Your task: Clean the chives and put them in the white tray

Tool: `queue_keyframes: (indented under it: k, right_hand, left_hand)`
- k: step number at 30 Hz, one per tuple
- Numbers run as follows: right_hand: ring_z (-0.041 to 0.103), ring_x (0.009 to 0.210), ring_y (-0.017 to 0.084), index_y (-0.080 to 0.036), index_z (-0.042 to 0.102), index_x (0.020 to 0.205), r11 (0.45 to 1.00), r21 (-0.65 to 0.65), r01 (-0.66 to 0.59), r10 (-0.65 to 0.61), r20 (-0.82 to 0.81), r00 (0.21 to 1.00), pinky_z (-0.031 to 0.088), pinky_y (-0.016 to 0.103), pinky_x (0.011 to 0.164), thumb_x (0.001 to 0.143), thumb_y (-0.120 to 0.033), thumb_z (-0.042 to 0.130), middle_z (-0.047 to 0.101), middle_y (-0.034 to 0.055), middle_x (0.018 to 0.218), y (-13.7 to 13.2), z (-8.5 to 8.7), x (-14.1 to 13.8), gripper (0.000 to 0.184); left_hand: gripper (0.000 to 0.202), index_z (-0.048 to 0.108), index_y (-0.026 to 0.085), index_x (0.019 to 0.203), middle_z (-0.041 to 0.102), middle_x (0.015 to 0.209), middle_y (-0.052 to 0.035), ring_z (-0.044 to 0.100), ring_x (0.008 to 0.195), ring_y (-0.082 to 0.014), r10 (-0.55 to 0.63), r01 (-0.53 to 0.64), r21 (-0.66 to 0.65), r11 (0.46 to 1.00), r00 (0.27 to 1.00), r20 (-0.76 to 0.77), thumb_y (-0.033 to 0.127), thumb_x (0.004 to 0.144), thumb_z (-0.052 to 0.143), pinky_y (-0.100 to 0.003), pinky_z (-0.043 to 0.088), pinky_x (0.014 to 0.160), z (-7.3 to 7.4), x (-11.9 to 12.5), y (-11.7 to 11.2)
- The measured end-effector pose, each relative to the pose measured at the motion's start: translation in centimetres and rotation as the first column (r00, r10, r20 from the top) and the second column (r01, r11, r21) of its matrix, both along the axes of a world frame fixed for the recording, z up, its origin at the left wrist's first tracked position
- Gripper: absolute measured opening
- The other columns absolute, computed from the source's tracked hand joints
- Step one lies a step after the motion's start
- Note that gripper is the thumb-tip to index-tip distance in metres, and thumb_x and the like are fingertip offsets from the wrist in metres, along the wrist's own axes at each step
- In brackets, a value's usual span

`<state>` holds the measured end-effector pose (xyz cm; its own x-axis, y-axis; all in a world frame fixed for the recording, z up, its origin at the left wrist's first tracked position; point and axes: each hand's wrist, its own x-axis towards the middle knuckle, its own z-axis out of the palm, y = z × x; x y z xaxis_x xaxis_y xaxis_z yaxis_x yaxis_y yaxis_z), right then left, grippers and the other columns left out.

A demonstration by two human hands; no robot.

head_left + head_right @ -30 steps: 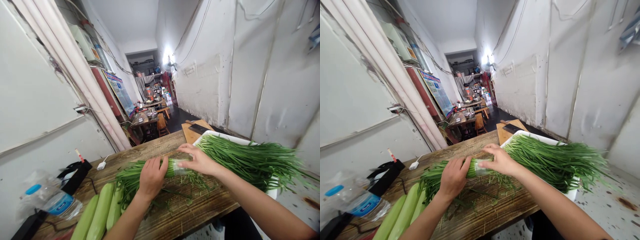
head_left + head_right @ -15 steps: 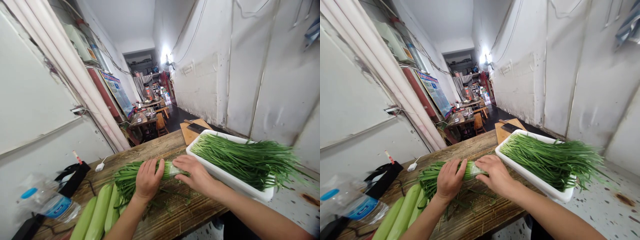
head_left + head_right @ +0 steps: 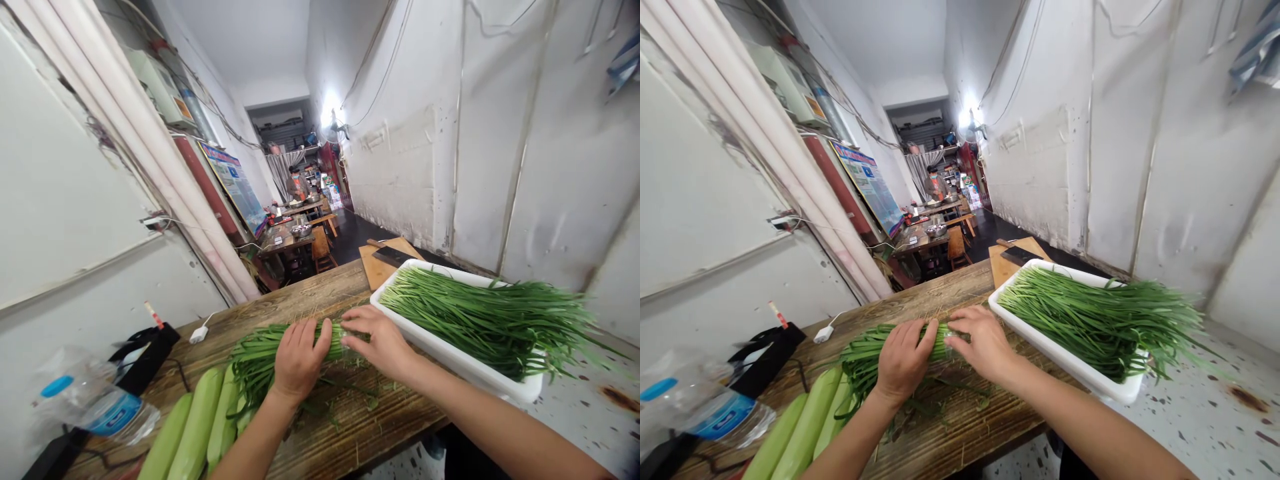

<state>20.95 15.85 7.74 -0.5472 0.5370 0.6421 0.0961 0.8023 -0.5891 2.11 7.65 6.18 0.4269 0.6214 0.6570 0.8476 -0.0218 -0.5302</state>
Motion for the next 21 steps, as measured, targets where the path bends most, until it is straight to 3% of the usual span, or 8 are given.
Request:
queue_keyframes:
  k: [2, 7, 11, 17, 21]
  right_hand:
    - [0.059, 0.09, 0.02, -0.022, 0.071, 0.081, 1.0, 0.008, -0.022, 0.022, -0.063, 0.998, 0.047, 0.036, 0.084, 0.081, -0.018, 0.065, 0.07, 0.0032, 0.091, -0.3, -0.2, -0.3, 0.007]
    - [0.056, 0.081, 0.02, -0.019, 0.063, 0.077, 0.993, 0.114, 0.025, -0.015, -0.082, 0.996, 0.045, 0.036, 0.078, 0.087, -0.019, 0.056, 0.065, 0.005, 0.079, -0.6, -0.6, 0.0, 0.013]
    - [0.055, 0.076, 0.018, -0.019, 0.057, 0.075, 0.997, 0.035, 0.067, -0.061, -0.153, 0.986, 0.045, 0.033, 0.072, 0.089, -0.02, 0.052, 0.062, 0.004, 0.076, -0.4, -0.4, 0.4, 0.015]
    - [0.057, 0.088, 0.021, -0.02, 0.057, 0.08, 0.953, 0.297, 0.062, -0.018, -0.149, 0.989, 0.045, 0.037, 0.081, 0.088, -0.019, 0.055, 0.065, 0.0063, 0.091, -1.5, -0.5, 1.8, 0.008]
    - [0.061, 0.081, 0.018, -0.02, 0.056, 0.083, 0.95, 0.311, -0.007, 0.048, -0.124, 0.991, 0.049, 0.033, 0.074, 0.089, -0.016, 0.052, 0.068, 0.0076, 0.102, -1.8, -1.7, 2.5, 0.009]
  left_hand:
    - [0.032, 0.058, 0.018, 0.114, 0.066, 0.098, -0.0151, 0.062, 0.092, -0.0256, 0.003, -0.003, -0.013, 1.0, 1.0, 0.015, 0.009, 0.087, 0.043, -0.042, 0.049, 0.083, -0.1, -0.1, 0.0]
    - [0.034, 0.058, 0.023, 0.116, 0.066, 0.101, -0.0136, 0.062, 0.097, -0.0248, 0.003, 0.0, -0.037, 0.999, 0.997, 0.079, 0.01, 0.088, 0.043, -0.043, 0.047, 0.086, -0.3, -0.3, -0.2]
    - [0.033, 0.059, 0.019, 0.114, 0.065, 0.099, -0.0142, 0.061, 0.093, -0.0251, 0.016, -0.016, 0.007, 1.0, 0.999, 0.041, 0.009, 0.086, 0.043, -0.041, 0.047, 0.084, 0.3, 0.3, -0.1]
    - [0.033, 0.059, 0.012, 0.112, 0.063, 0.091, -0.0131, 0.057, 0.08, -0.0263, 0.147, -0.137, -0.091, 0.986, 0.982, 0.115, 0.008, 0.08, 0.049, -0.038, 0.048, 0.071, 2.0, 1.0, 0.1]
    - [0.035, 0.059, 0.012, 0.112, 0.063, 0.091, -0.0119, 0.055, 0.08, -0.0259, 0.165, -0.149, -0.137, 0.979, 0.979, 0.116, 0.006, 0.078, 0.051, -0.038, 0.047, 0.072, 2.1, 0.8, -0.1]
